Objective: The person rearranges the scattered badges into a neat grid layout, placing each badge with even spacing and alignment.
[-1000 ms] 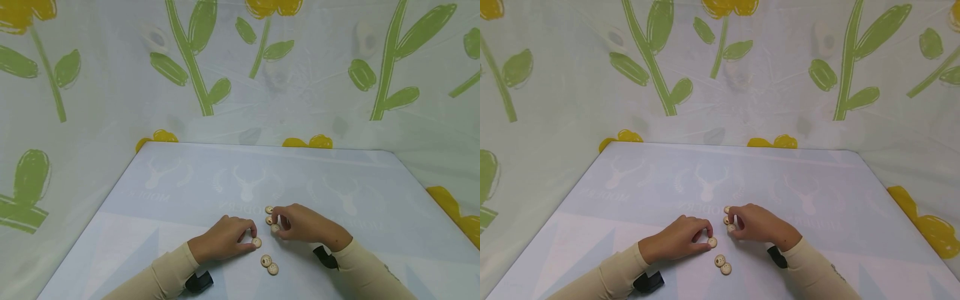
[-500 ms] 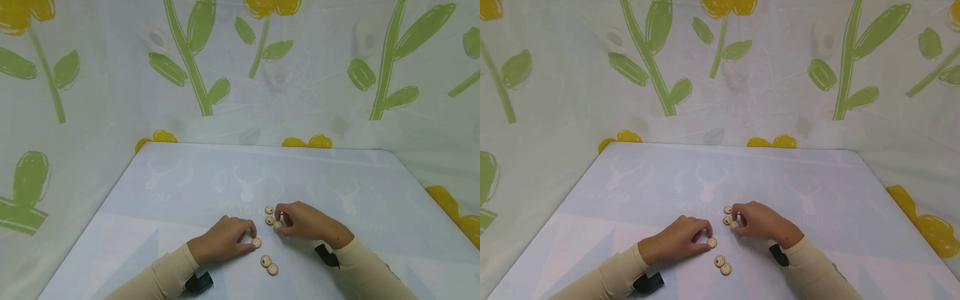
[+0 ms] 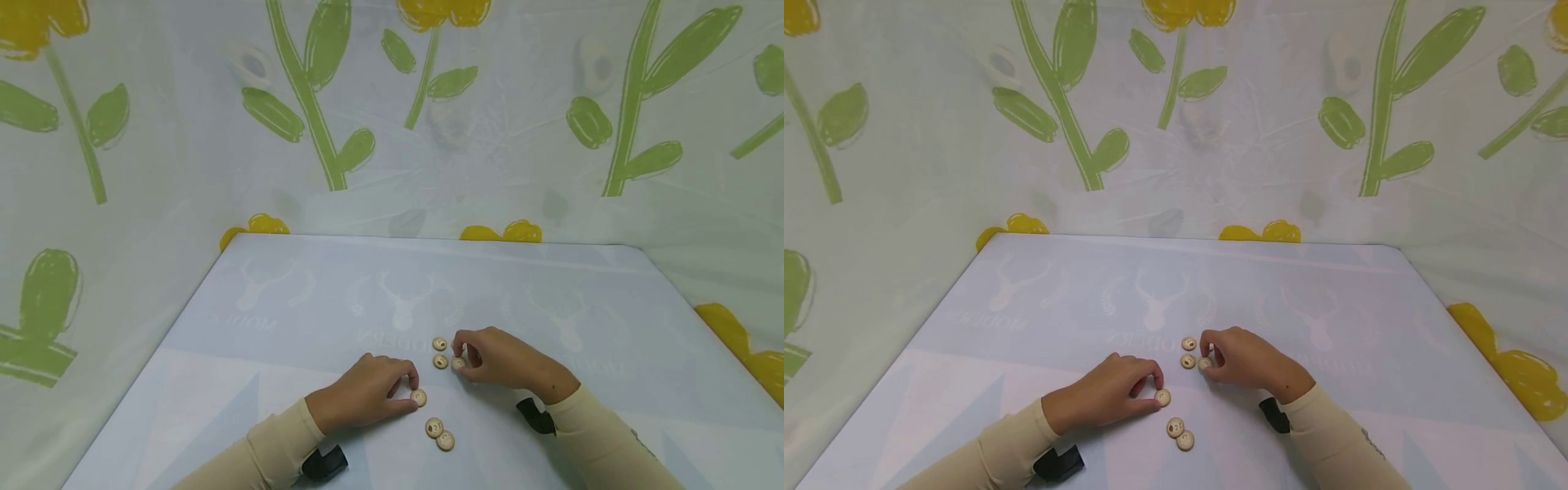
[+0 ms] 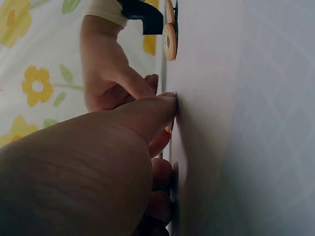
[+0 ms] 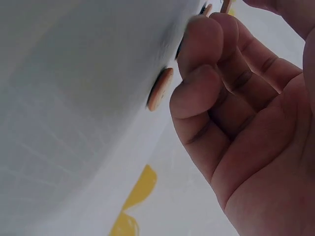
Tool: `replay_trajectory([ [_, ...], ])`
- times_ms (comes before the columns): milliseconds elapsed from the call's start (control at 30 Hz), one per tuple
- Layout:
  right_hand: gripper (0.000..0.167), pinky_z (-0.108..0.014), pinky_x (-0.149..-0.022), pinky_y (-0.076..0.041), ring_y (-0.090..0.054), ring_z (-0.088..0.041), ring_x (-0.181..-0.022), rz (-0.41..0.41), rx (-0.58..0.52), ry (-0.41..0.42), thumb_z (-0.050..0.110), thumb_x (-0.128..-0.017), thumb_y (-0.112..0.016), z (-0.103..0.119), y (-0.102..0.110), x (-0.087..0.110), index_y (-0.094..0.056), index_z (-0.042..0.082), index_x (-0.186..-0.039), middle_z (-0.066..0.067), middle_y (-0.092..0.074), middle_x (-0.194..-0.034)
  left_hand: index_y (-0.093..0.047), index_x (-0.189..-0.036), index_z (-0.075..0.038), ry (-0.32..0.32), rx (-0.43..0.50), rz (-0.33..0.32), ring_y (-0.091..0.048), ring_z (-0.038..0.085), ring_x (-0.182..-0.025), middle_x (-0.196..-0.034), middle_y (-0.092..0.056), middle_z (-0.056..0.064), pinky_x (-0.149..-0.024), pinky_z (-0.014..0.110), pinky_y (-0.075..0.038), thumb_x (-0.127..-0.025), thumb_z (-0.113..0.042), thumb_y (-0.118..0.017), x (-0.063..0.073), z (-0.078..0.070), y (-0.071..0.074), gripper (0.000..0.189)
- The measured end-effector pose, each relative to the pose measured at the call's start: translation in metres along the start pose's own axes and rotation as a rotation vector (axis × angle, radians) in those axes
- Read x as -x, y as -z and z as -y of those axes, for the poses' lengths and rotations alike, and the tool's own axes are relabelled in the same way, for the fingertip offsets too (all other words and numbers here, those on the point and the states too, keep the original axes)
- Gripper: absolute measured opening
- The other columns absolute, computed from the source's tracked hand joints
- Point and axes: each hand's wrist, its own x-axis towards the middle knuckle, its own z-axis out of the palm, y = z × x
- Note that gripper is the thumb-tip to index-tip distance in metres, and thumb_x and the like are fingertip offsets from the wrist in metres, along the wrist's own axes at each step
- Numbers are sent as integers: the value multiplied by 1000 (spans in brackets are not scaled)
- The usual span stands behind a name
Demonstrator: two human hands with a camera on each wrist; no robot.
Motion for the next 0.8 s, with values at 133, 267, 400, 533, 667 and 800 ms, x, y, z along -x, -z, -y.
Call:
replay_trajectory([
  [133, 17, -21, -56, -42, -48, -3, -61, -1, 10, -5, 18, -87, -77, -2, -1, 0, -63, 20, -97, 11, -53, -67, -65, -100, -28, -3, 7, -4, -40, -1, -56, -60, -44, -16, -65, 23, -33, -89, -41, -74, 1, 0, -1, 20],
  [267, 17, -21, -57, -43, -48, -3, -61, -4, 18, -12, 17, -87, -76, -3, -1, 0, -63, 20, -98, 11, -53, -67, -65, -100, -28, -7, 9, -10, -40, -1, -56, -61, -45, -16, -65, 23, -34, -88, -40, -75, 1, 0, -1, 20],
  [400, 17, -21, -57, -43, -48, -3, -60, -1, 20, -12, 16, -87, -75, -4, -1, 0, -64, 20, -99, 11, -53, -67, -65, -100, -28, -10, 8, -12, -40, -2, -56, -61, -45, -16, -65, 23, -34, -88, -40, -75, 1, 0, -1, 20],
  [533, 16, -21, -57, -42, -47, -2, -60, 1, 22, -10, 16, -88, -75, -4, 0, 0, -64, 19, -99, 11, -53, -67, -65, -100, -28, -6, 9, -12, -40, -1, -56, -61, -45, -16, -66, 23, -34, -88, -40, -75, 1, 0, 0, 20],
  [667, 17, -21, -57, -42, -47, -2, -60, 3, 17, -2, 14, -88, -75, -5, 0, 0, -64, 19, -99, 11, -53, -67, -65, -100, -28, 0, 8, -4, -40, -1, -56, -61, -45, -16, -65, 23, -33, -88, -40, -75, 1, -1, 1, 20],
  [800, 17, -21, -57, -42, -46, -2, -61, 6, 8, -2, 14, -88, -75, -5, 0, 0, -64, 18, -100, 10, -53, -67, -65, -100, -28, 4, 10, 2, -41, -1, -56, -61, -45, -16, -65, 23, -33, -88, -41, -75, 1, -1, 2, 20],
])
